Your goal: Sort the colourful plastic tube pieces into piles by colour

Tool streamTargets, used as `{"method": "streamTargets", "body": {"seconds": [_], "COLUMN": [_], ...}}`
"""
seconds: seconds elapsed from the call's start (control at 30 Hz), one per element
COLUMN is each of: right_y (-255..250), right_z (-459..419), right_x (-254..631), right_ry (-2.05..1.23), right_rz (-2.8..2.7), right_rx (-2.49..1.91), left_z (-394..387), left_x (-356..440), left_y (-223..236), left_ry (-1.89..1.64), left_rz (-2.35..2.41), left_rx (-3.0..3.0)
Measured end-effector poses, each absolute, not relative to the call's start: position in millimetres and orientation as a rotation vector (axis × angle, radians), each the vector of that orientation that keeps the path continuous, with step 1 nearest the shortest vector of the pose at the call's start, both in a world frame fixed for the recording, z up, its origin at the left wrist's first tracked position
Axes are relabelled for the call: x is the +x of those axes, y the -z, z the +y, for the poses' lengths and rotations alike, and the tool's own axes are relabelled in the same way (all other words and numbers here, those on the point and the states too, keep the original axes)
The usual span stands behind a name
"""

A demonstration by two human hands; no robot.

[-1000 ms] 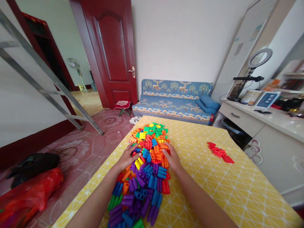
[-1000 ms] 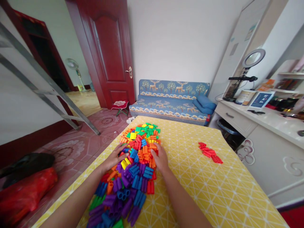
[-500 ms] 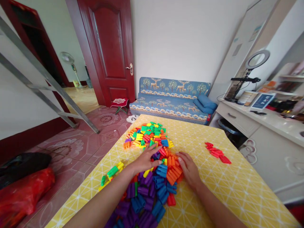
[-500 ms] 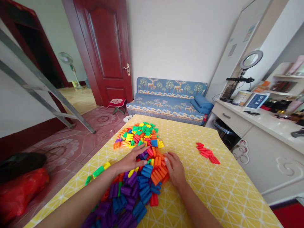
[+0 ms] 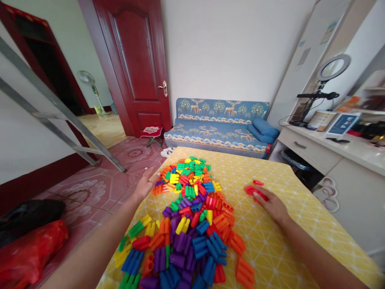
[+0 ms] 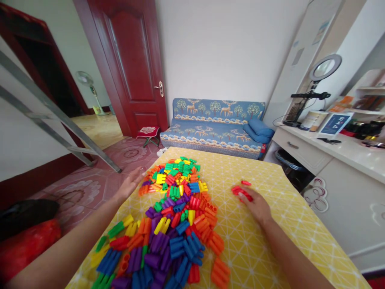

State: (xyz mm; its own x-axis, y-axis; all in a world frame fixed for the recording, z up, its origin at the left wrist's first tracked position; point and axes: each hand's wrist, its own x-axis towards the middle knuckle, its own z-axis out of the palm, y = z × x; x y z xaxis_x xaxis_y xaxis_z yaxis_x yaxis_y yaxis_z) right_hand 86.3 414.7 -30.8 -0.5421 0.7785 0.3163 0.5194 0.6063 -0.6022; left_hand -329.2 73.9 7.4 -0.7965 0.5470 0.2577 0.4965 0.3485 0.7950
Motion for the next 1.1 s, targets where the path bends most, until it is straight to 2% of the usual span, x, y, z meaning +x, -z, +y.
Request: {"method": "streamTargets", "body": {"seconds": [0.1, 0.17, 0.37, 0.5, 0.63, 0.87, 1.1], "right_y": [32.3, 25.2, 4.7, 18.0, 28.7, 7.5, -21.6], "right_z": [372.1, 360.2, 413.3, 436.0, 424.3, 404.2, 406.7], "right_x": [63.4, 44.4, -70.4, -165.8, -208.8, -144.3, -39.8], "right_ry": [-0.870, -0.930, -1.000, -1.126, -1.205, -1.318, -1.364], "right_rz": [-2.384, -2.314, -2.106, -2.205, -2.284, -2.376, -2.440], "right_rx": [-0.655, -0.565, -0.760, -0.710, -0.611, -0.485, -0.639], "left_z": [83.5, 94.3, 137.2, 160.9, 173.6, 183.9, 202.0], "left_x": [-359.8, -369.2, -367.3, -355.1, -339.1, -290.9, -222.2], "left_y": [16.3, 24.6, 22.7, 21.4, 20.3, -6.1, -53.6], "left_ry": [-1.464, -1.436, -1.548, -1.604, -1.561, -1.425, -1.032], "left_rz": [2.460, 2.434, 2.210, 2.011, 1.892, 1.869, 1.588], "left_rx": [0.741, 0.736, 0.921, 1.053, 1.181, 1.385, 1.785]}}
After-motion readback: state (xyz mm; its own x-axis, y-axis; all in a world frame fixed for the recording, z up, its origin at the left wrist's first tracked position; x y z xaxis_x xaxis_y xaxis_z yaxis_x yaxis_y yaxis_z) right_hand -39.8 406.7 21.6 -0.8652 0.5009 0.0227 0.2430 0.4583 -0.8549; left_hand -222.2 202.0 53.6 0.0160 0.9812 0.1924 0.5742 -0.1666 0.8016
